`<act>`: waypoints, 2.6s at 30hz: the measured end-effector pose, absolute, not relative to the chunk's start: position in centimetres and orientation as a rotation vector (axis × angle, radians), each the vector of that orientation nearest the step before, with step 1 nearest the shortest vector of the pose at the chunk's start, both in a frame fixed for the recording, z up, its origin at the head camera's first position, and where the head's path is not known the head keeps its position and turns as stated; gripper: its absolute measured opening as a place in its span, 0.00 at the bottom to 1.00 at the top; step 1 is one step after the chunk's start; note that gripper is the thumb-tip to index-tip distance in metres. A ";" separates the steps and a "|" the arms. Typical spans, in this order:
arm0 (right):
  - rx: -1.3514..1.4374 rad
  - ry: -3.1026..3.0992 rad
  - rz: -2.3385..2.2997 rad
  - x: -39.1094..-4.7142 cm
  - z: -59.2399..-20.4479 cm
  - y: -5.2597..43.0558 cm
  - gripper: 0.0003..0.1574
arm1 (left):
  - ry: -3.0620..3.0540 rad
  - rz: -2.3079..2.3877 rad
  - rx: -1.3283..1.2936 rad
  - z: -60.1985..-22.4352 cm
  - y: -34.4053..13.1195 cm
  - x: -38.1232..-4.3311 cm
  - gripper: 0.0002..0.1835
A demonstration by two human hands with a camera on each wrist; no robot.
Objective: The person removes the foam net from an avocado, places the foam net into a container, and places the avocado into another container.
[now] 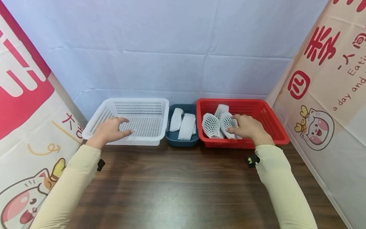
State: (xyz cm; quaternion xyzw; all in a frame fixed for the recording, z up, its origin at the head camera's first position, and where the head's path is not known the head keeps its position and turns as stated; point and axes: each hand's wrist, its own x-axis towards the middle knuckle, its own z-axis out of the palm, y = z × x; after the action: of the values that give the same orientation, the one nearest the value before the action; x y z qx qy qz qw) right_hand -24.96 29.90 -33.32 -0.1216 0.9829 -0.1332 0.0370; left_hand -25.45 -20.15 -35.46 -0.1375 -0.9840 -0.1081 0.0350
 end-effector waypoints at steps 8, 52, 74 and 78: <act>-0.380 3.017 -0.467 -25.0 -33.7 29.5 0.47 | -3.000 -0.427 -0.459 -36.7 -18.4 -25.8 0.29; -0.453 3.030 -0.583 -27.2 -35.5 23.8 0.45 | -2.926 -0.623 -0.527 -39.2 -10.3 -26.0 0.28; -0.421 2.823 -0.681 -29.5 -36.8 22.8 0.58 | -2.816 -0.600 -0.695 -40.2 -6.4 -25.1 0.26; -0.408 2.799 -0.713 -29.7 -37.4 23.0 0.59 | -2.765 -0.610 -0.729 -40.5 -5.8 -25.0 0.26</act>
State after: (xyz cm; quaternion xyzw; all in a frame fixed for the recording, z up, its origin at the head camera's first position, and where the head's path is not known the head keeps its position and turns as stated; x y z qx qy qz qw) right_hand -29.71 22.96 -37.41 -0.1391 0.9535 -0.2429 0.1118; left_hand -25.05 -5.79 -40.49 -0.2479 -0.9401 -0.2074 0.1084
